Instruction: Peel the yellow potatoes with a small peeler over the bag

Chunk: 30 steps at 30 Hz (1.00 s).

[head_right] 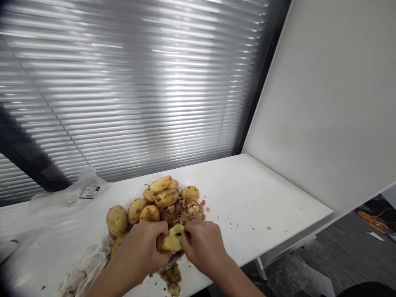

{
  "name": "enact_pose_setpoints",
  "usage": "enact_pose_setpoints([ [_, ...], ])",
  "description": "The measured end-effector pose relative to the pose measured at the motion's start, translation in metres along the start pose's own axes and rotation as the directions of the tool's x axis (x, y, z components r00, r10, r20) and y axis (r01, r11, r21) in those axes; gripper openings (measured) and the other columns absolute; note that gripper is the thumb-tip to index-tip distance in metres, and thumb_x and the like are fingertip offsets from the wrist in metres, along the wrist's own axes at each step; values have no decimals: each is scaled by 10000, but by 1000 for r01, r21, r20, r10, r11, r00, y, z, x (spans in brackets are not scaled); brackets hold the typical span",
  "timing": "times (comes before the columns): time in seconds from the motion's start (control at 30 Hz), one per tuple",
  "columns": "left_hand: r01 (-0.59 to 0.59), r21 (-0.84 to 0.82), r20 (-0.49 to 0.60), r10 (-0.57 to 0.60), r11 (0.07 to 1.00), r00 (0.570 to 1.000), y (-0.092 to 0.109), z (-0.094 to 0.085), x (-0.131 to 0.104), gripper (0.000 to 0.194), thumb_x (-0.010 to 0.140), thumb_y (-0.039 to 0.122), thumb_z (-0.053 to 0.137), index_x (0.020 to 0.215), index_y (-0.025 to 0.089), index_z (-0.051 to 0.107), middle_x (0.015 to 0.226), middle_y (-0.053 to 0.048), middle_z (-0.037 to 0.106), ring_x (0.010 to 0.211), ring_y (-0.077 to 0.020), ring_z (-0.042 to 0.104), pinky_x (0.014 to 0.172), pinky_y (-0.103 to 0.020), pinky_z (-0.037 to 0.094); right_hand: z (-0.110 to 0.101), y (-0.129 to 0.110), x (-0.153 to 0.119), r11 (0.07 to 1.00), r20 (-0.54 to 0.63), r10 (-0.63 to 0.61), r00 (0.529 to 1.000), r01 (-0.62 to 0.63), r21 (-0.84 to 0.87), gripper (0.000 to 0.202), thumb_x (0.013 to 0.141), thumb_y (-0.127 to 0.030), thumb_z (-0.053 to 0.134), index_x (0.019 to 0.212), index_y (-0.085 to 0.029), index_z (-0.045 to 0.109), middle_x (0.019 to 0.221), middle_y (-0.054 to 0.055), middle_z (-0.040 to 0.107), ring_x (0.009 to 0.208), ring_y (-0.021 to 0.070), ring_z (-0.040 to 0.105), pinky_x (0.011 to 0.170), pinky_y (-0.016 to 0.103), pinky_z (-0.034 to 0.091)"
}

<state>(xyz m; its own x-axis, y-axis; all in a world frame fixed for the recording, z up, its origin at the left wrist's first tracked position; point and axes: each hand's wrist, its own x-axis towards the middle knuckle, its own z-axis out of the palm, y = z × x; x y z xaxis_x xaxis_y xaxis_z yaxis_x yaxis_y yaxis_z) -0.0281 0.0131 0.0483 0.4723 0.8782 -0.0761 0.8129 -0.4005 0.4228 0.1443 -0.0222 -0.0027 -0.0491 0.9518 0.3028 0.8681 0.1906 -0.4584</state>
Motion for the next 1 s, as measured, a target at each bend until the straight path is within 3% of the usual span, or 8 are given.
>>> enact_pose_setpoints([
  [0.13,-3,13,7,3,1000,1000,0,-1,0,35,588,218,575,611,217,549,640,1,657,602,-155,558,544,-267,251,4,-2,1,1000,-52,25,998,-25,5,203,817,-215,494,662,-192,622,658,3,657,616,134,590,575,240,274],
  [0.27,1,12,17,-1,1000,1000,-1,-1,0,52,583,218,578,635,221,573,665,-2,668,612,-156,558,550,-266,262,8,-1,6,1000,-16,18,1000,-18,10,196,813,-208,510,655,-193,623,660,2,664,625,136,598,572,238,272],
  [0.4,-9,3,1,9,1000,1000,-2,1,1,82,566,210,580,647,222,574,663,8,664,608,-151,555,548,-264,262,8,2,9,985,-57,131,990,-136,-101,197,825,-207,510,672,-185,633,689,30,683,643,160,611,567,246,260],
  [0.57,-24,8,-2,24,1000,1000,-2,2,2,66,574,206,557,638,218,570,657,7,660,598,-146,548,538,-262,257,8,1,8,996,11,88,996,-88,-16,194,827,-221,528,668,-197,635,661,5,669,631,144,603,573,231,280],
  [0.7,-13,-3,23,13,1000,1000,-1,0,-1,82,561,196,560,640,214,565,662,15,657,591,-132,532,536,-262,252,8,2,7,980,-11,188,982,-188,-67,204,833,-209,524,671,-188,647,687,28,685,655,158,615,577,235,282],
  [0.83,-23,-16,43,23,1000,999,-1,-1,-2,49,584,221,574,628,208,555,663,18,656,589,-125,521,544,-261,258,8,1,7,995,26,86,996,-87,42,212,847,-227,512,687,-200,649,675,2,677,638,143,610,581,228,297],
  [1.0,-6,-21,53,7,1000,999,-1,0,-1,78,582,224,585,657,207,576,669,16,653,592,-125,521,540,-265,252,8,2,8,973,-12,198,980,-198,-123,210,834,-202,524,659,-183,639,686,27,681,654,168,622,563,248,267],
])
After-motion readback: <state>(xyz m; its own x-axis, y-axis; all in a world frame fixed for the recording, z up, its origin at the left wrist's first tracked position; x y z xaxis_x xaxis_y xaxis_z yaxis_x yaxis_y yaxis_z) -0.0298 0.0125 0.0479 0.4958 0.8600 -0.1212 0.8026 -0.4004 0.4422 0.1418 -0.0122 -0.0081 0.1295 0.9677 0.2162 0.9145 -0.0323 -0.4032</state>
